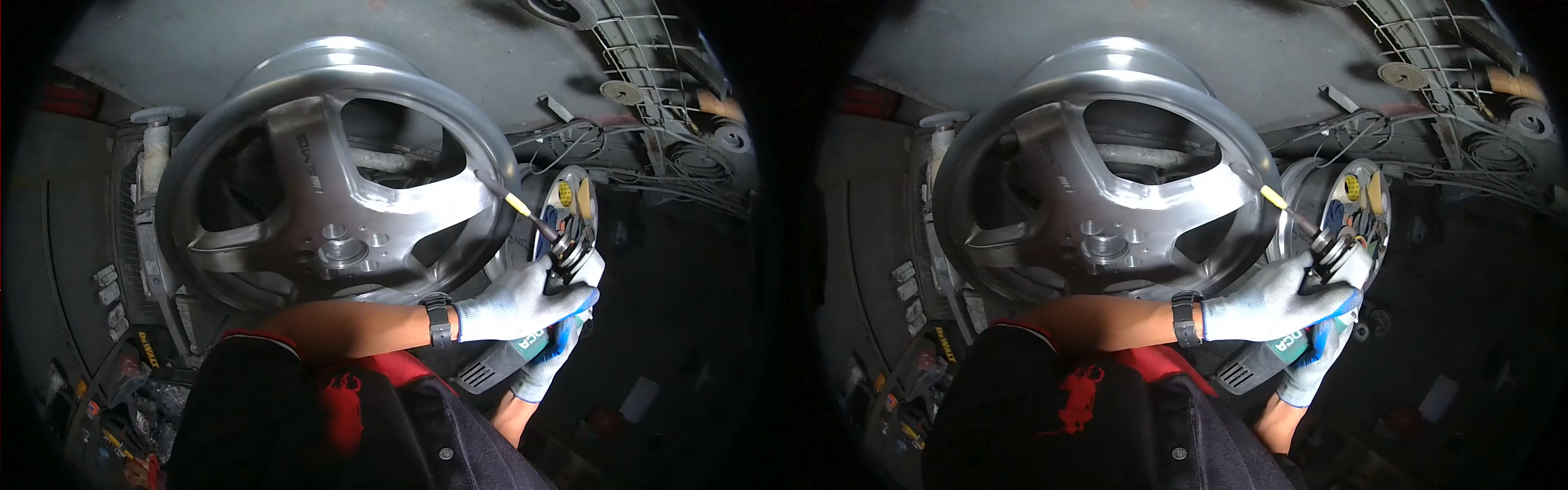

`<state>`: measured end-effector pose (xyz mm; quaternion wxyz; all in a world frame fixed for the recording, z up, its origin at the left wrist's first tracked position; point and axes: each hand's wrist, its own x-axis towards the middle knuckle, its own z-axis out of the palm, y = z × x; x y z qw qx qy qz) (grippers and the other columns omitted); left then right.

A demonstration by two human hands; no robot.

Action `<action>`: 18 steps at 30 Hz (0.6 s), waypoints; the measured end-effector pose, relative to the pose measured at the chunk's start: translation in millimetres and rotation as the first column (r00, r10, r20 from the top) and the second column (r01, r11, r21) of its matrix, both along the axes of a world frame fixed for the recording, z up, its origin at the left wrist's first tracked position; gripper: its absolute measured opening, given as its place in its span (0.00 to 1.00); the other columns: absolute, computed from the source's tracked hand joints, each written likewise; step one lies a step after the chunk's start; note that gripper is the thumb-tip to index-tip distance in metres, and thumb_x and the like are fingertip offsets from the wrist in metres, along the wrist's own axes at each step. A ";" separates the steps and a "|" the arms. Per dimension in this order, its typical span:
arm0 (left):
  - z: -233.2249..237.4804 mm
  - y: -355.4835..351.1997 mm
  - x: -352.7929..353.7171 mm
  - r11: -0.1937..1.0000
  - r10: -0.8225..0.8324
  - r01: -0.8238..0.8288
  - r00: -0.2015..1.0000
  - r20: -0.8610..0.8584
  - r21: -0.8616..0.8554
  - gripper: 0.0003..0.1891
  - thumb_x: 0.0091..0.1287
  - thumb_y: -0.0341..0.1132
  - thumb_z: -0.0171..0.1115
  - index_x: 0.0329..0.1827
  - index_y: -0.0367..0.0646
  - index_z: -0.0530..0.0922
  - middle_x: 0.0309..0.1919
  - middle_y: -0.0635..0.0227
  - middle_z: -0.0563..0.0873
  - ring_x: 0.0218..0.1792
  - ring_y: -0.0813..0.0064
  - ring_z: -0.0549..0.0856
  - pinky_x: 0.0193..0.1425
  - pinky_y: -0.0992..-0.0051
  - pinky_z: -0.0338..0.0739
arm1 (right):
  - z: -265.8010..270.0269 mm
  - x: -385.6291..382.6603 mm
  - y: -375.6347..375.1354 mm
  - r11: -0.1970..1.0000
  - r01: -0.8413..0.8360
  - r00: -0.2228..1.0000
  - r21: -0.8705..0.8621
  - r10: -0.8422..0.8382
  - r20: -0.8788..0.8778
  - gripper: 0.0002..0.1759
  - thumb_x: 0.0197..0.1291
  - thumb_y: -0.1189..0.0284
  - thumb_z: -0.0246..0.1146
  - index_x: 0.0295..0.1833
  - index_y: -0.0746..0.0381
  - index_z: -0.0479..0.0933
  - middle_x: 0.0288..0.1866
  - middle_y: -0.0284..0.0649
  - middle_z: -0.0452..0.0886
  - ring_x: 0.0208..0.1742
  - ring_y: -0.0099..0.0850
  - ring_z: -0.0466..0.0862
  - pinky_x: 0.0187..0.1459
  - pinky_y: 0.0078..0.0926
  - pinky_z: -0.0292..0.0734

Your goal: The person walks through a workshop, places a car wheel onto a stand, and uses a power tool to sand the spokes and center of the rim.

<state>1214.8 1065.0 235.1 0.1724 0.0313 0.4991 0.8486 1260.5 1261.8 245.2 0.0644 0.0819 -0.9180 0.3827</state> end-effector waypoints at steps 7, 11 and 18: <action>-8.4 -7.8 -1.2 0.998 0.031 -0.034 0.997 0.071 0.045 0.30 0.70 0.50 0.65 0.54 0.25 0.75 0.39 0.52 0.88 0.41 0.64 0.90 0.46 0.69 0.82 | 11.2 -6.7 -46.9 0.863 0.276 0.941 -0.422 -0.153 0.302 0.35 0.65 0.64 0.64 0.73 0.69 0.64 0.65 0.44 0.76 0.63 0.32 0.79 0.65 0.29 0.71; -5.1 -3.1 -0.8 0.999 0.030 -0.031 0.999 0.023 0.015 0.29 0.69 0.51 0.65 0.56 0.27 0.75 0.38 0.53 0.89 0.40 0.62 0.90 0.45 0.69 0.81 | 22.1 -8.5 -60.0 0.853 0.255 0.954 -0.455 -0.145 0.262 0.25 0.73 0.63 0.55 0.69 0.66 0.68 0.58 0.37 0.79 0.56 0.25 0.80 0.57 0.23 0.74; -8.9 -4.4 2.4 0.997 0.016 -0.020 0.998 0.053 0.080 0.29 0.72 0.49 0.63 0.57 0.26 0.75 0.38 0.53 0.89 0.42 0.67 0.90 0.47 0.70 0.81 | 22.2 -5.0 -63.3 0.828 0.306 0.932 -0.470 -0.159 0.327 0.41 0.60 0.63 0.67 0.75 0.67 0.62 0.65 0.44 0.76 0.64 0.32 0.78 0.67 0.31 0.70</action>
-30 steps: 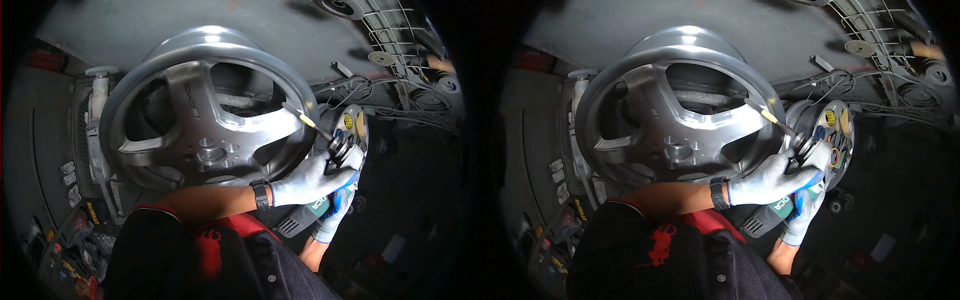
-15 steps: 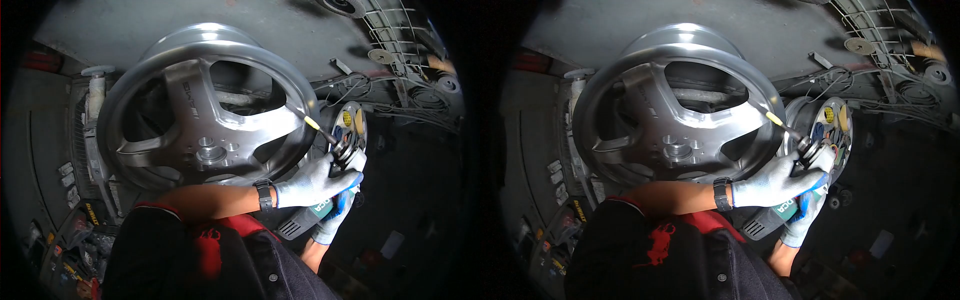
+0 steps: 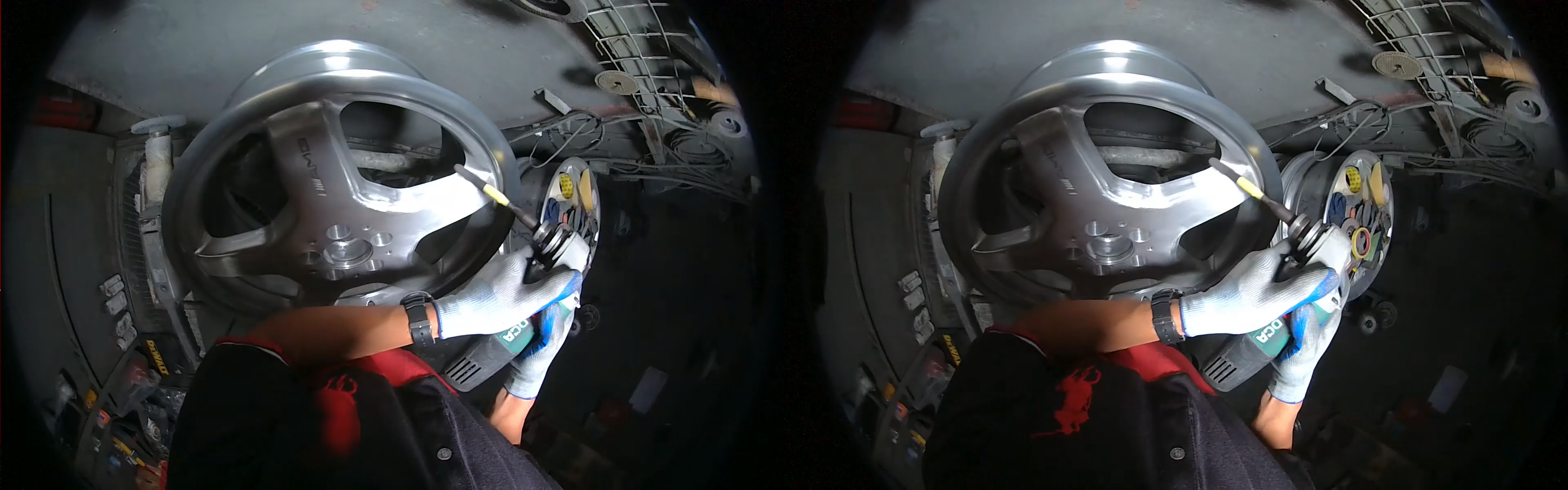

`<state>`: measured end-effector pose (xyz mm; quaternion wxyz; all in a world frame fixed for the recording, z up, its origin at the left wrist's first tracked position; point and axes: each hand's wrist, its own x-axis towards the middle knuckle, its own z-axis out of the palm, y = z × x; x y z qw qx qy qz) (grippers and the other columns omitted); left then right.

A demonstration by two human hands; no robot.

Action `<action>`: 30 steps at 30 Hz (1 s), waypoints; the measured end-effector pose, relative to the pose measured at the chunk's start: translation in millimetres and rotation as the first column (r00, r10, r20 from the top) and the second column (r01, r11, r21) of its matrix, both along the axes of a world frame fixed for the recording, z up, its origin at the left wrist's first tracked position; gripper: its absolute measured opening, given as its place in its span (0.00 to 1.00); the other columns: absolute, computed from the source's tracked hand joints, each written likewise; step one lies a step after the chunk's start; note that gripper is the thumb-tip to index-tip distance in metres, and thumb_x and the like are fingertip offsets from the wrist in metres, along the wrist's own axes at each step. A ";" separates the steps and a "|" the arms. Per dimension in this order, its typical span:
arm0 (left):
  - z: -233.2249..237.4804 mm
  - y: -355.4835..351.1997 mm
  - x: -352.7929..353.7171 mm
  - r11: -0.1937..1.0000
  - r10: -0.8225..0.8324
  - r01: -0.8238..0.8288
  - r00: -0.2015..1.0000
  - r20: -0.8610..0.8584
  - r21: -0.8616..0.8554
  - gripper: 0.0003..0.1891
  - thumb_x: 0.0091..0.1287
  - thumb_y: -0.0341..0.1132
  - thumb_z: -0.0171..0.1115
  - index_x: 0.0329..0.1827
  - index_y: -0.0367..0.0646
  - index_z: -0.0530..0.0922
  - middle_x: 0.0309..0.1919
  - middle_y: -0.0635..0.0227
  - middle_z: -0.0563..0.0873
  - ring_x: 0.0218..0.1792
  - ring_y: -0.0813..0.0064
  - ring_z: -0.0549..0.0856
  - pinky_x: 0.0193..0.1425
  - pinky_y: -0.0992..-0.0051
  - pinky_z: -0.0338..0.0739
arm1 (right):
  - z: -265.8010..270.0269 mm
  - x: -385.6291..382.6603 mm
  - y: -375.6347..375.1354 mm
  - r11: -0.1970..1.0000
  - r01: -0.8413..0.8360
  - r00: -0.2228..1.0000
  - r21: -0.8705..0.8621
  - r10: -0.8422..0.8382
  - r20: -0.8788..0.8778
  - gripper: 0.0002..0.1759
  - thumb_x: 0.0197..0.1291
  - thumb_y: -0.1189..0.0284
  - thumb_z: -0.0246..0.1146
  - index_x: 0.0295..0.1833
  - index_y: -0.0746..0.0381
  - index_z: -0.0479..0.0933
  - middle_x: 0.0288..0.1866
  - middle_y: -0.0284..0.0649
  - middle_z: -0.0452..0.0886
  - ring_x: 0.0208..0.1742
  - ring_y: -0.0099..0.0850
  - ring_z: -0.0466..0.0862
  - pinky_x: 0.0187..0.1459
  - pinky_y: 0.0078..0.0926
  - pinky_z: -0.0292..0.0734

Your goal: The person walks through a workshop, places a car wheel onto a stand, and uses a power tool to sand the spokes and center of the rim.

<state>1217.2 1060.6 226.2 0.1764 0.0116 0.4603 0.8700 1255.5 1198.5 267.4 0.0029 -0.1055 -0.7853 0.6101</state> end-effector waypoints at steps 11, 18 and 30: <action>-7.2 -0.8 -1.4 0.989 -0.024 0.030 0.999 -0.044 0.145 0.24 0.73 0.45 0.62 0.58 0.29 0.76 0.45 0.59 0.88 0.49 0.79 0.84 0.53 0.73 0.78 | 10.7 2.3 -23.7 0.999 0.051 0.997 0.008 -0.050 -0.066 0.49 0.56 0.61 0.74 0.78 0.67 0.57 0.69 0.43 0.72 0.67 0.32 0.74 0.69 0.30 0.66; -8.2 -3.3 10.4 0.978 -0.021 0.020 1.000 0.006 0.208 0.24 0.73 0.40 0.64 0.62 0.29 0.72 0.49 0.63 0.85 0.51 0.79 0.81 0.56 0.74 0.77 | 10.7 2.8 -23.9 0.997 -0.014 1.000 0.077 0.015 -0.005 0.53 0.52 0.60 0.75 0.78 0.68 0.55 0.70 0.46 0.69 0.68 0.34 0.73 0.70 0.31 0.66; -3.4 -25.7 16.9 0.980 -0.071 0.068 0.997 0.011 0.189 0.24 0.73 0.42 0.63 0.61 0.30 0.74 0.49 0.61 0.86 0.53 0.78 0.82 0.57 0.73 0.77 | 1.6 18.7 -34.0 0.998 0.036 0.999 0.058 -0.033 -0.042 0.53 0.50 0.64 0.72 0.78 0.69 0.53 0.70 0.47 0.69 0.68 0.35 0.73 0.70 0.33 0.65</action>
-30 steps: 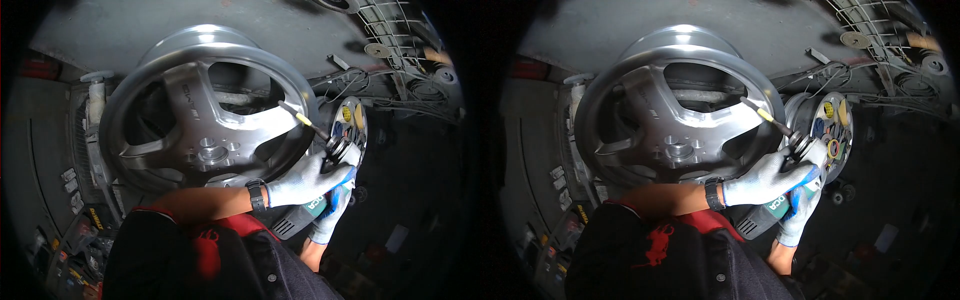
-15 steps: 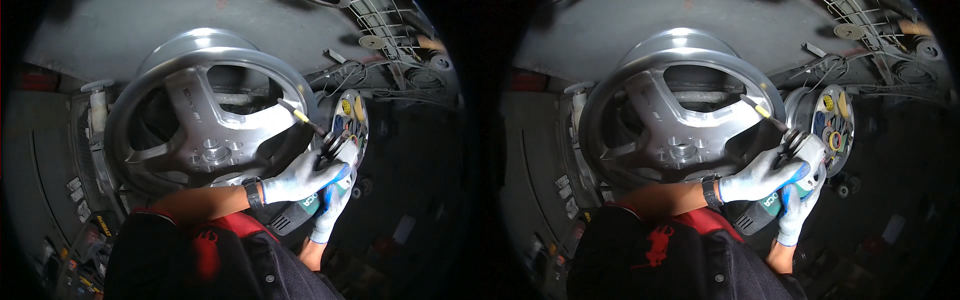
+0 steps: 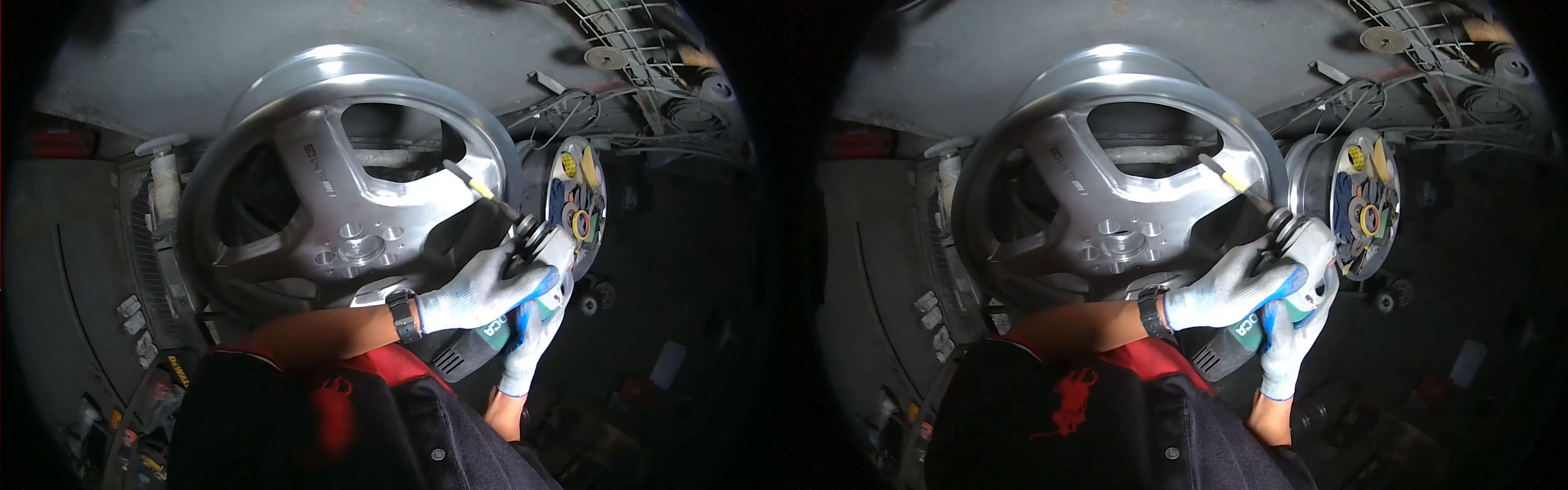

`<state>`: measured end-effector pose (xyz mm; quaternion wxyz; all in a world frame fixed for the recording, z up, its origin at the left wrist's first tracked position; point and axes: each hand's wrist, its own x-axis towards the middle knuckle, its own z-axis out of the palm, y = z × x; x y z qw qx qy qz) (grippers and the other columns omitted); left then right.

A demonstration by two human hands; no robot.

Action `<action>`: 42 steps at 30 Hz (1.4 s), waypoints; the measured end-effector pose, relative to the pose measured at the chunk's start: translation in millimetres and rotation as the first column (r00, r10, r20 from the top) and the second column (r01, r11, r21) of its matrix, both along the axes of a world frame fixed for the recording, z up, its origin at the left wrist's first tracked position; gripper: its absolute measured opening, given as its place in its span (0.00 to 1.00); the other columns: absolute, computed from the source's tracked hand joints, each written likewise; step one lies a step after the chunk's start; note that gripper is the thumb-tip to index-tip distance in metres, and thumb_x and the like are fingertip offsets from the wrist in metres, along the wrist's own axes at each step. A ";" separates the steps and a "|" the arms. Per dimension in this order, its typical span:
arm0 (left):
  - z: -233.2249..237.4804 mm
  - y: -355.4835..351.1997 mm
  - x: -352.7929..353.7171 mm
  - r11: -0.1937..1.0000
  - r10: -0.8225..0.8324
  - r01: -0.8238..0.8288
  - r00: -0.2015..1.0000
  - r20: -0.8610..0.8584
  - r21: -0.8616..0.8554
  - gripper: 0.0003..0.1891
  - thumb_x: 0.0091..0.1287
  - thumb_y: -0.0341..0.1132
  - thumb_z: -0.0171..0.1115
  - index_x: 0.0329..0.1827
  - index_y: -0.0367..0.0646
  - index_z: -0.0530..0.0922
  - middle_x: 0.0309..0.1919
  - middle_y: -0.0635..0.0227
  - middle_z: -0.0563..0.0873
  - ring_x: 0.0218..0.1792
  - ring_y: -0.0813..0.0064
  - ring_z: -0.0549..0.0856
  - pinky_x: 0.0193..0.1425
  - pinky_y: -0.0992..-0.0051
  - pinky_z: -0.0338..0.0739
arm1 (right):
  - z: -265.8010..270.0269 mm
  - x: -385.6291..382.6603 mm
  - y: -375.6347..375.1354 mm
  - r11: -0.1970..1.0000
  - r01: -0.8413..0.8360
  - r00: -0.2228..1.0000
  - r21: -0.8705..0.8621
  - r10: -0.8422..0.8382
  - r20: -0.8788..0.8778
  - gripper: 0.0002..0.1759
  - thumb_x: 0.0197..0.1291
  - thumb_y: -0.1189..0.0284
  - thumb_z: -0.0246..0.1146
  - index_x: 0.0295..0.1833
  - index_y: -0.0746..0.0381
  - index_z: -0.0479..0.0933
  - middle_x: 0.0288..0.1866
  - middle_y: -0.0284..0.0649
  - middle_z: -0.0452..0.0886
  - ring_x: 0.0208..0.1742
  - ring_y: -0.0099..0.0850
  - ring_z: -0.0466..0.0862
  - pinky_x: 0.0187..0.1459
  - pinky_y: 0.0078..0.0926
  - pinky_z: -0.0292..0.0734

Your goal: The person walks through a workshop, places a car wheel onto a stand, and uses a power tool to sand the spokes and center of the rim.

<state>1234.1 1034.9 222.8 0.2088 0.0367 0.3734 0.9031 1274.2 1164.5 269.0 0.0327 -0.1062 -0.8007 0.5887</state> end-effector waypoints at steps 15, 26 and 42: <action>-6.3 0.5 -8.3 0.991 -0.135 0.134 0.990 -0.045 -0.026 0.25 0.74 0.46 0.61 0.62 0.34 0.74 0.51 0.65 0.84 0.53 0.80 0.78 0.60 0.74 0.74 | -0.4 2.7 -9.2 0.999 0.034 0.997 0.025 -0.032 -0.071 0.51 0.55 0.61 0.73 0.78 0.69 0.54 0.72 0.48 0.67 0.70 0.36 0.70 0.72 0.35 0.62; -14.4 -40.7 40.9 0.993 -0.104 0.103 0.994 0.022 0.057 0.22 0.75 0.38 0.59 0.64 0.33 0.72 0.52 0.65 0.83 0.54 0.80 0.79 0.60 0.74 0.74 | -25.3 49.9 -38.4 0.999 0.020 1.000 0.040 -0.019 -0.024 0.58 0.50 0.51 0.77 0.78 0.68 0.54 0.71 0.46 0.67 0.71 0.35 0.69 0.71 0.36 0.63; -16.9 3.8 3.4 0.992 -0.113 0.110 0.992 -0.060 -0.060 0.23 0.74 0.43 0.61 0.63 0.32 0.73 0.51 0.63 0.85 0.52 0.79 0.80 0.59 0.73 0.76 | -13.2 16.0 -10.6 0.999 0.047 0.995 0.014 -0.046 -0.086 0.56 0.53 0.53 0.73 0.78 0.70 0.52 0.71 0.48 0.66 0.70 0.36 0.69 0.71 0.35 0.62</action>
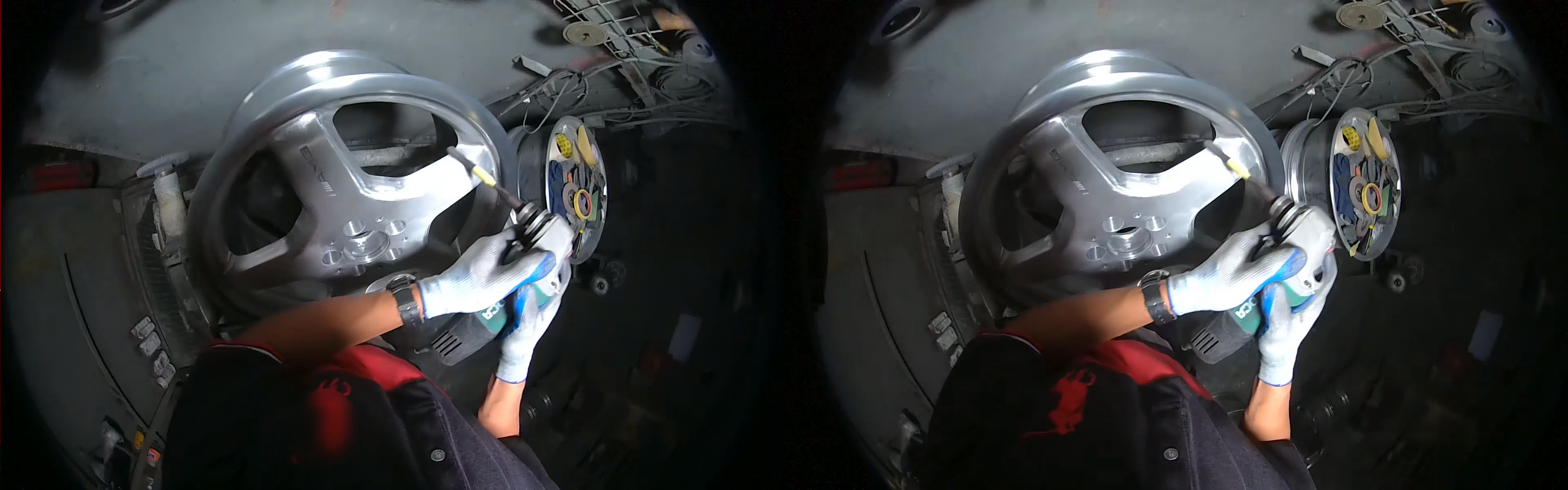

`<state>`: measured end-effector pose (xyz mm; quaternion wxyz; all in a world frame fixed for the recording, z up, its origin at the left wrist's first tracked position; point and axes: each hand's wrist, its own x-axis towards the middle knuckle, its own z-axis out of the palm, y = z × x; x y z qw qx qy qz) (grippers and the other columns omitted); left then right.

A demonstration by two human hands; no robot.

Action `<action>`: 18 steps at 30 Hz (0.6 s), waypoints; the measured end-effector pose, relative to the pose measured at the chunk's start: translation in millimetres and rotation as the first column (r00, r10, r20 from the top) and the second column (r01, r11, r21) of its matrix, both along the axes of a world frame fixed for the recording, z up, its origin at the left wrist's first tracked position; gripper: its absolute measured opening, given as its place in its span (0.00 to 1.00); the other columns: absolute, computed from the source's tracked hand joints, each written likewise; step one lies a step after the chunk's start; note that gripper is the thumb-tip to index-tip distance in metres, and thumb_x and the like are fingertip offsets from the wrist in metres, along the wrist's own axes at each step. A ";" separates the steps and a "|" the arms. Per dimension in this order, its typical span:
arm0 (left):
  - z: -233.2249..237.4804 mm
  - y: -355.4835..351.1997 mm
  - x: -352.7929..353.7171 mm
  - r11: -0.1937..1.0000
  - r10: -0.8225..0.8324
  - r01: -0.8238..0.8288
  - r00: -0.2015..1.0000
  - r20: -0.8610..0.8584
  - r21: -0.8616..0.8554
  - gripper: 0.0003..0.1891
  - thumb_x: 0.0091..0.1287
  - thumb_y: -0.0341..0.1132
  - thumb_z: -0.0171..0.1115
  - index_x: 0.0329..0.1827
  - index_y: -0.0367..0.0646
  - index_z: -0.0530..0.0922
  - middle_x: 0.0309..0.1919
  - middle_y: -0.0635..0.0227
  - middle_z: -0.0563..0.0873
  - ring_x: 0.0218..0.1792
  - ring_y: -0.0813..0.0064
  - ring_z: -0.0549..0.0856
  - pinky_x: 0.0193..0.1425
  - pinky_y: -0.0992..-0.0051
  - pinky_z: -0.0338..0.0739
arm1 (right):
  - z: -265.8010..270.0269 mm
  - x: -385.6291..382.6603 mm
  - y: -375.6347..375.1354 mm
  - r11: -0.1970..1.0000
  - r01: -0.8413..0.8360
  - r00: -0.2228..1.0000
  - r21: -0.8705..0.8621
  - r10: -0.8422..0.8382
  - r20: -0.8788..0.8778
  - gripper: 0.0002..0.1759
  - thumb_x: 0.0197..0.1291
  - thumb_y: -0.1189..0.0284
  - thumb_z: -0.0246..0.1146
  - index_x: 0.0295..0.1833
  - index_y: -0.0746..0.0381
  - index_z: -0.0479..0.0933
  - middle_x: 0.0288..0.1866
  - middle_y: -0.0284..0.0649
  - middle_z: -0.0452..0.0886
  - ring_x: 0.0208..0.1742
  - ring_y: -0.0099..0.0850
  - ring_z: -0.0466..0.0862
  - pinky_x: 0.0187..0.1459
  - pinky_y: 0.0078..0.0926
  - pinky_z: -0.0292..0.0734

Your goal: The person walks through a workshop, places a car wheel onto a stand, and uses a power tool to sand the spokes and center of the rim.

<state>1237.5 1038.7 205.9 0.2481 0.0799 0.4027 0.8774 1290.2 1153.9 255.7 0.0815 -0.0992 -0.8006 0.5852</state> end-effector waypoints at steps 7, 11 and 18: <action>-6.7 -2.7 8.8 0.991 -0.021 0.012 0.997 0.069 0.132 0.25 0.71 0.38 0.63 0.67 0.35 0.70 0.58 0.63 0.81 0.59 0.77 0.78 0.64 0.72 0.73 | -8.7 6.6 4.0 0.996 -0.034 0.999 0.079 0.034 0.000 0.58 0.51 0.54 0.74 0.78 0.71 0.51 0.73 0.51 0.64 0.73 0.39 0.66 0.73 0.38 0.59; -8.4 -13.7 36.4 0.975 0.064 -0.073 0.997 0.050 0.210 0.30 0.71 0.33 0.61 0.74 0.33 0.63 0.65 0.62 0.75 0.66 0.74 0.74 0.72 0.71 0.67 | -8.1 23.5 -3.9 0.994 -0.080 0.994 0.069 0.075 0.082 0.58 0.44 0.58 0.75 0.77 0.69 0.53 0.71 0.49 0.66 0.71 0.38 0.68 0.72 0.38 0.61; -11.4 -3.6 4.5 0.998 -0.053 0.052 0.998 0.018 0.046 0.23 0.72 0.37 0.61 0.65 0.32 0.71 0.53 0.62 0.82 0.53 0.76 0.78 0.61 0.70 0.74 | -16.9 11.8 0.5 0.999 0.044 0.999 -0.011 -0.044 -0.002 0.58 0.52 0.52 0.75 0.78 0.70 0.51 0.74 0.50 0.63 0.73 0.38 0.65 0.73 0.38 0.60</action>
